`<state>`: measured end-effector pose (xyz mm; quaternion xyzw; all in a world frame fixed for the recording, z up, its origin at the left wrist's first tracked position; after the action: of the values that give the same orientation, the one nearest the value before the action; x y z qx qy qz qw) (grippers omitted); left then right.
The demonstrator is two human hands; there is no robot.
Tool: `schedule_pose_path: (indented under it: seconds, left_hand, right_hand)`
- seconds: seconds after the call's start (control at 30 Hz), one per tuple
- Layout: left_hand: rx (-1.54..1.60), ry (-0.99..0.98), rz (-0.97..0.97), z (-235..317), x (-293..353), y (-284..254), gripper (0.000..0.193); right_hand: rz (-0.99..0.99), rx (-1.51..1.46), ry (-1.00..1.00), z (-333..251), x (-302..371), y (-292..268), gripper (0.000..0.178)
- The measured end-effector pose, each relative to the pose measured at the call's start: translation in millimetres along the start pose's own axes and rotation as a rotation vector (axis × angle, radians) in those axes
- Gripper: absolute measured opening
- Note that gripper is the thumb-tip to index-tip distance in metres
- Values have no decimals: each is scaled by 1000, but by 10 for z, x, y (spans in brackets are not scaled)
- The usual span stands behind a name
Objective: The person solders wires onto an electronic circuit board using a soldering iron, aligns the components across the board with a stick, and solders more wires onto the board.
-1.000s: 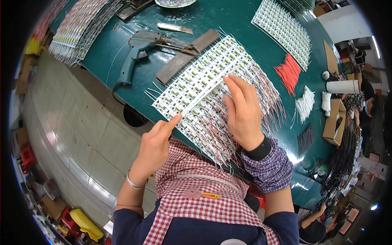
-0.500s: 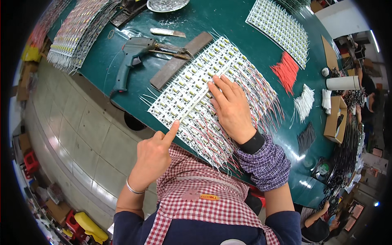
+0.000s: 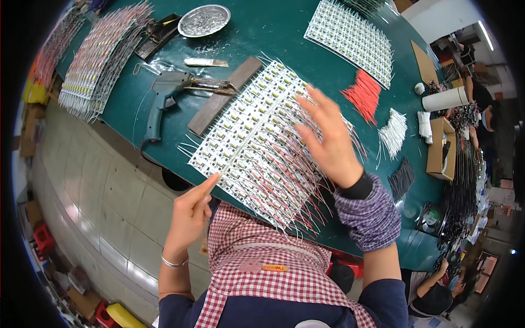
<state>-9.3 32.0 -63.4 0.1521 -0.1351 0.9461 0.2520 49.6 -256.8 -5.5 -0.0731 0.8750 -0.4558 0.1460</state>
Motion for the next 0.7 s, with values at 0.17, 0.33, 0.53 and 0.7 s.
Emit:
schedule_pose_path:
  seconds: [0.17, 0.33, 0.53, 0.7]
  left_hand:
    - [102, 30, 22, 144, -160, -15, 49]
    - [72, 51, 62, 105, -278, 24, 47]
    - [151, 34, 97, -11, -289, 39, 44]
    - [207, 33, 88, -39, -328, 14, 43]
  right_hand:
    - [37, 25, 124, 711, -400, -179, 41]
    - [9, -61, 248, 964, -833, 152, 40]
    - [30, 89, 309, 929, -972, 358, 21]
    - [31, 60, 225, 926, -993, 307, 11]
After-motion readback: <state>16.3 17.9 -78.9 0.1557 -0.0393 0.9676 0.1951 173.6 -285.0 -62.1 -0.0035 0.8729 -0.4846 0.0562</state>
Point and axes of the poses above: each hand's wrist, its own x-axis away from the middle knuckle, its own y-axis out of the palm, z = x × y, the point moved 6 cm from there along -x, towards the middle knuckle, and after that the axes turned 9 degrees about -z, right-handed, at the moved point
